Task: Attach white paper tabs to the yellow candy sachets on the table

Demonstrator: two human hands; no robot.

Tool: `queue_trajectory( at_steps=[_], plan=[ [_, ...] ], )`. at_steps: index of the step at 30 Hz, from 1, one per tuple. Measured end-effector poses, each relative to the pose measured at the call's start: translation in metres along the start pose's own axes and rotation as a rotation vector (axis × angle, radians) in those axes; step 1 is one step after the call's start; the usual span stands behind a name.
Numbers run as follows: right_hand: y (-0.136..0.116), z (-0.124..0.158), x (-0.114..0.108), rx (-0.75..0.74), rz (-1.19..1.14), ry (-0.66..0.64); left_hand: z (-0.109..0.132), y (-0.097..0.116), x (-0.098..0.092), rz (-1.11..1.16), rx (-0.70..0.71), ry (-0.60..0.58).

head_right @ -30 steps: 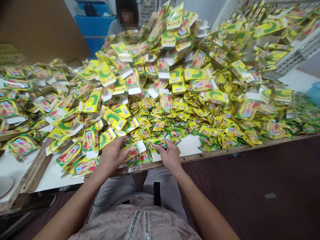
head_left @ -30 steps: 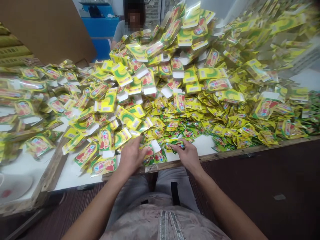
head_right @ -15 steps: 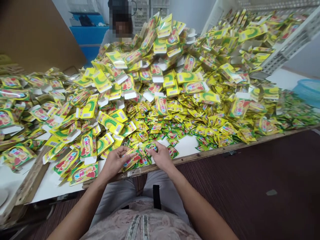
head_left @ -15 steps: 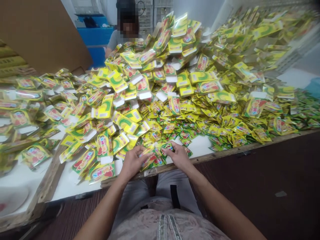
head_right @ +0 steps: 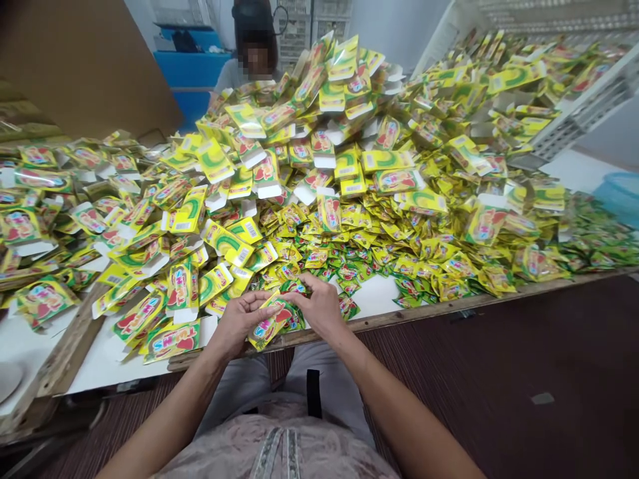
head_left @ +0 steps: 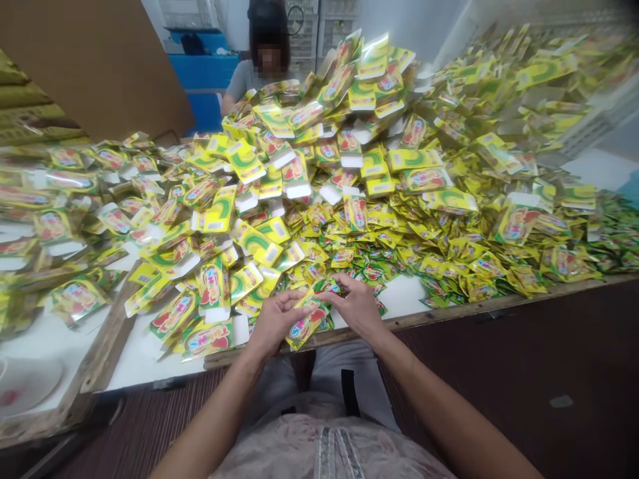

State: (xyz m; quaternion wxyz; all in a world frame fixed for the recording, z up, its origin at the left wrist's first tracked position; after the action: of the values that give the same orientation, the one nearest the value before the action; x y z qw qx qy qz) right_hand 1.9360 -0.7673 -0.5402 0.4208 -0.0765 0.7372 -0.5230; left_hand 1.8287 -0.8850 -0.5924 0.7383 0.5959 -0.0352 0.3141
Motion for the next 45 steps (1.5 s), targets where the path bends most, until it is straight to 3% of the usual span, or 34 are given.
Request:
queue_trajectory(
  at_steps=[3, 10, 16, 23, 30, 34, 38, 41, 43, 45],
  plan=[
    [0.002, 0.007, 0.001, 0.017, -0.050, -0.074, 0.002, -0.003, 0.001, 0.033, -0.015, -0.010],
    [0.014, 0.012, -0.001, 0.060, -0.150, -0.091, 0.003, -0.003, 0.004, 0.030, -0.027, -0.022],
    [0.001, 0.013, -0.011, -0.020, 0.043, 0.030, 0.004, -0.001, 0.010, 0.014, 0.004, -0.068],
    [-0.002, 0.018, 0.002, 0.004, -0.240, -0.183, 0.005, -0.001, 0.008, -0.005, -0.040, -0.020],
    [-0.020, 0.028, 0.023, -0.028, -0.147, -0.359, 0.004, -0.001, 0.014, 0.002, -0.075, -0.042],
    [-0.019, 0.022, 0.023, -0.042, -0.168, -0.315, 0.004, 0.005, 0.012, -0.036, -0.041, -0.028],
    [-0.009, 0.019, 0.027, 0.024, -0.331, -0.228, 0.006, 0.018, 0.013, -0.391, 0.099, -0.101],
    [-0.012, 0.018, 0.033, -0.015, -0.306, -0.223, 0.011, 0.024, 0.013, -0.541, 0.102, -0.145],
    [-0.011, 0.012, 0.025, -0.034, -0.266, -0.144, 0.018, 0.039, 0.000, -0.589, 0.077, -0.090],
    [-0.006, 0.003, 0.006, -0.042, -0.227, -0.007, 0.031, 0.073, -0.030, -0.630, 0.077, 0.092]
  ],
)
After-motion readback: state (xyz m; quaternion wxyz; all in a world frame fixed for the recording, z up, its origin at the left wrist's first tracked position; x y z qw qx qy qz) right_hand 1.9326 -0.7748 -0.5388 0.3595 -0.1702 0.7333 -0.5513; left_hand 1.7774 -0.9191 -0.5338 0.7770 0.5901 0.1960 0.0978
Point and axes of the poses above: each hand's wrist, its own z-axis away from the middle knuckle, its own x-axis out of the palm, y = z × x, the point moved 7 cm from there along -z, towards the middle knuckle, and after that the axes turned 6 degrees about -y, right-handed, at the moved point
